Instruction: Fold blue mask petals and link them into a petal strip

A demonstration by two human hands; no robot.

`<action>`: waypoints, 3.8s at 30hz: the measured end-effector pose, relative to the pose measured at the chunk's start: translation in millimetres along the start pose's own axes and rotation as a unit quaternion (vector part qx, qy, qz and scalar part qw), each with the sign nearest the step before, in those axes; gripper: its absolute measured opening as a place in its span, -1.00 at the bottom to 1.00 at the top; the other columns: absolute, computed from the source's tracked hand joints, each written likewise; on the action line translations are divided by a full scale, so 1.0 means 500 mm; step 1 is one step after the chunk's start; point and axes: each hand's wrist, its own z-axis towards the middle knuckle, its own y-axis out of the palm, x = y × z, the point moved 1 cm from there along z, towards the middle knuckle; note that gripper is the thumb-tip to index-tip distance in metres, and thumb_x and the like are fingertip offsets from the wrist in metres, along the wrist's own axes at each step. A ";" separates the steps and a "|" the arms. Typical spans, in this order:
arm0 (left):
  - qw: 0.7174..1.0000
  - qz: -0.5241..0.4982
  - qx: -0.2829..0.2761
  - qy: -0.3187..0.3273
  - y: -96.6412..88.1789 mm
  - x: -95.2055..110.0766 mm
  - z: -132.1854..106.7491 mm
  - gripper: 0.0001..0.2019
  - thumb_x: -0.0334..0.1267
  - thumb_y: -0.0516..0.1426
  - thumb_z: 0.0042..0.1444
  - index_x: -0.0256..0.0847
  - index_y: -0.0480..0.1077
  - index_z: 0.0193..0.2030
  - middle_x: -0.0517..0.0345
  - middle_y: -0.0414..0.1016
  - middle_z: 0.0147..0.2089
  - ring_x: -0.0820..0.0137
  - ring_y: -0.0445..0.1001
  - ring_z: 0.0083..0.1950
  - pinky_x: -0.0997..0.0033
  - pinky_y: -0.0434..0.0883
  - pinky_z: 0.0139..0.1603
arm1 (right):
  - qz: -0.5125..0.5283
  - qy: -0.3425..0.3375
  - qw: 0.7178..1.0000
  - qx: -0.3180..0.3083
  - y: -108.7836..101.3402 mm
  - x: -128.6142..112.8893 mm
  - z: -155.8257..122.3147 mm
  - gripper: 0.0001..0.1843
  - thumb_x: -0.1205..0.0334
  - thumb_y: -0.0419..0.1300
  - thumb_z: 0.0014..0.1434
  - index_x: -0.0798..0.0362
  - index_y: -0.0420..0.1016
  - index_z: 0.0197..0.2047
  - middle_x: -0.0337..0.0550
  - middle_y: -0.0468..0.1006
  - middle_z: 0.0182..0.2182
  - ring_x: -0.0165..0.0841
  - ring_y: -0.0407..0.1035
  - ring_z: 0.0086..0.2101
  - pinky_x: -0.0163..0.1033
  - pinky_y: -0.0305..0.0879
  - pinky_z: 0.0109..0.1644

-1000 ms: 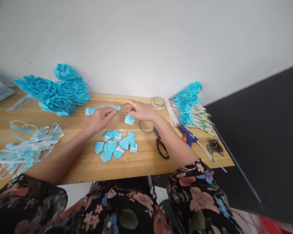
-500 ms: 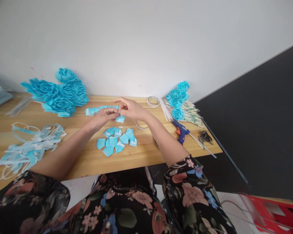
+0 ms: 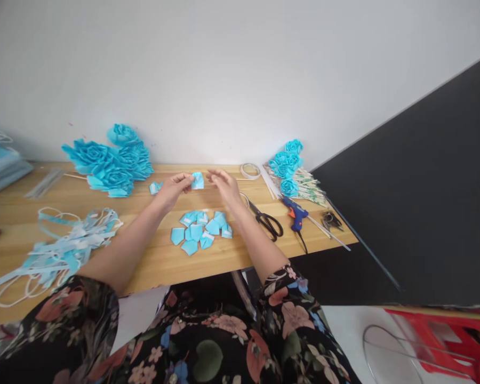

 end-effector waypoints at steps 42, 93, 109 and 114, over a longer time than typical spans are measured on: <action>0.994 0.090 0.053 0.043 0.026 -0.003 -0.023 -0.75 -0.07 0.23 -0.03 -0.20 0.35 -0.43 0.23 0.38 -0.47 0.49 0.30 -0.46 0.47 0.25 -0.41 | -0.181 -0.114 0.974 0.071 -0.012 -0.045 -0.061 -0.63 0.04 0.03 0.26 0.01 0.36 0.07 -0.11 0.52 -0.15 -0.31 0.40 -0.13 -0.24 0.35 -0.09; 0.988 0.001 -0.138 -0.071 0.029 0.012 -0.040 -0.63 0.04 0.30 -0.08 -0.24 0.40 -0.39 0.21 0.45 -0.54 0.50 0.37 -0.52 0.51 0.24 -0.46 | -0.309 -0.419 0.849 -0.084 -0.056 -0.036 -0.051 -0.84 0.11 0.22 0.28 -0.12 0.57 -0.10 -0.12 0.55 0.03 -0.19 0.37 0.06 0.06 0.33 0.14; 0.987 -0.061 -0.123 -0.088 0.024 -0.018 -0.029 -0.62 0.05 0.36 -0.10 -0.22 0.45 -0.37 0.28 0.37 -0.51 0.56 0.28 -0.52 0.51 0.24 -0.46 | -0.303 -0.365 0.876 -0.091 -0.058 -0.038 -0.050 -0.82 0.06 0.22 0.26 -0.14 0.58 -0.11 -0.12 0.55 0.05 -0.13 0.34 0.08 0.15 0.24 0.21; 0.986 -0.058 -0.130 -0.083 0.024 -0.012 -0.032 -0.63 0.04 0.36 -0.08 -0.23 0.46 -0.35 0.28 0.37 -0.49 0.57 0.29 -0.53 0.53 0.21 -0.48 | -0.301 -0.364 0.877 -0.094 -0.058 -0.040 -0.048 -0.84 0.07 0.23 0.25 -0.13 0.58 -0.14 -0.12 0.55 0.05 -0.13 0.35 0.08 0.16 0.24 0.21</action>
